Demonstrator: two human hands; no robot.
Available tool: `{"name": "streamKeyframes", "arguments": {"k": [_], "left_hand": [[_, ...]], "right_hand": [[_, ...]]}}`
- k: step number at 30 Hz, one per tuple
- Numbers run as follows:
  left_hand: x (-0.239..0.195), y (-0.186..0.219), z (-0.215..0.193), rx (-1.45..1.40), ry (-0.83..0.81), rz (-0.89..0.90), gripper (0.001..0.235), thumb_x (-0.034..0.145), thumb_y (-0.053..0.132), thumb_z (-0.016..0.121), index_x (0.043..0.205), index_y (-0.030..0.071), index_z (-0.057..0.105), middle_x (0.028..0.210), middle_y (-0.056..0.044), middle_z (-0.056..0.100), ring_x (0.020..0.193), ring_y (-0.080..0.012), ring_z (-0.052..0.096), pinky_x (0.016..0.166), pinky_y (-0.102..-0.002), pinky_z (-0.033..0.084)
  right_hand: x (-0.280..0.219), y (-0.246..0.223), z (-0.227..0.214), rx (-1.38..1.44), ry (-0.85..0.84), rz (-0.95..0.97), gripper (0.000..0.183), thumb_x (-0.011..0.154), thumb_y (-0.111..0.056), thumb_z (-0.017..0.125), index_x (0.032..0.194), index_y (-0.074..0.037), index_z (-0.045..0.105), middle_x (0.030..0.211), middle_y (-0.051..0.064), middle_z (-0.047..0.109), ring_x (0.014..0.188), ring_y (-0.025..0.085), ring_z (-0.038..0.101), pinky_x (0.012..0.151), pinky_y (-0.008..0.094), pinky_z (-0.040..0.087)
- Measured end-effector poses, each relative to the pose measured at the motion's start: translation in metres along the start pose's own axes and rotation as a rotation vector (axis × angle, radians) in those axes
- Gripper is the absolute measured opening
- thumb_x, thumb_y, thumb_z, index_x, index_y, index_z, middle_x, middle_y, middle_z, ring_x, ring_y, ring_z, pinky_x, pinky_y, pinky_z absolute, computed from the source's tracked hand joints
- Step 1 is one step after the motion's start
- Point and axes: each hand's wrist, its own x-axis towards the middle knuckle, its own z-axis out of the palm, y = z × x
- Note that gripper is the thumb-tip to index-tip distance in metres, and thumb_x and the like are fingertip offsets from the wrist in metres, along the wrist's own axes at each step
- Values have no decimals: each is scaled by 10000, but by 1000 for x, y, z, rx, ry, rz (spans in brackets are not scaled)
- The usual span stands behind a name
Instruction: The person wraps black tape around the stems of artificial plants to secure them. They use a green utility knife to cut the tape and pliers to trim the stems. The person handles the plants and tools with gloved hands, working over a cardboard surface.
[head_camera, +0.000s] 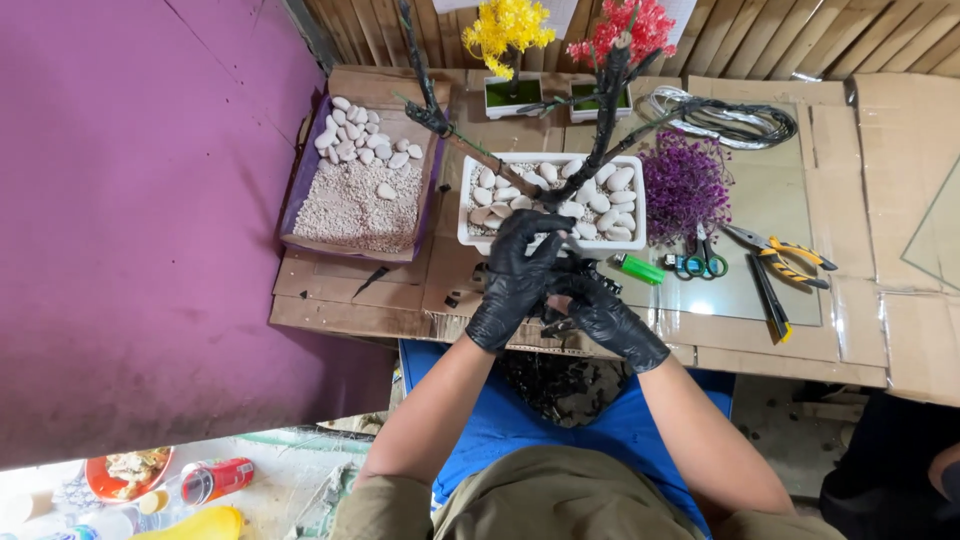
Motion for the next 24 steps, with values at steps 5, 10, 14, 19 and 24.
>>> {"name": "streamKeyframes", "arguments": {"k": [5, 10, 14, 19, 24], "left_hand": [[-28, -20, -22, 242, 130, 48, 117, 926, 196, 763, 1038, 217, 789, 947, -39, 728, 939, -242, 686, 852, -358, 577], [-48, -45, -33, 271, 148, -235, 135, 962, 274, 734, 1059, 190, 775, 929, -86, 769, 931, -290, 734, 835, -394, 599], [-53, -58, -37, 200, 123, -405, 183, 976, 306, 699, 1037, 142, 750, 908, -126, 776, 926, -317, 745, 839, -454, 601], [-50, -55, -45, 73, 104, -451, 217, 977, 307, 692, 1065, 114, 743, 917, -171, 771, 948, -338, 740, 849, -473, 590], [-51, -58, -58, 237, 75, -308, 271, 973, 231, 638, 1214, 148, 732, 1044, -163, 764, 1006, -378, 718, 849, -490, 606]], "right_hand": [[-1, 9, -18, 18, 25, 113, 166, 964, -125, 723, 1102, -32, 725, 1000, 121, 742, 916, 201, 716, 777, 381, 634], [-2, 37, -44, -76, 52, 118, 163, 963, -198, 742, 1063, -71, 767, 1015, 120, 752, 976, 175, 671, 820, 387, 607], [-11, 22, -50, -57, 174, 124, 179, 936, -195, 780, 1064, -72, 755, 998, 101, 722, 951, 172, 664, 843, 381, 596], [-20, 37, -69, 4, 312, 113, 182, 949, -211, 785, 1084, -97, 746, 972, 73, 704, 914, 149, 664, 862, 337, 592], [-27, 19, -70, 252, 575, -3, 91, 960, -106, 764, 1029, -74, 715, 976, 121, 704, 890, 240, 731, 858, 399, 655]]}}
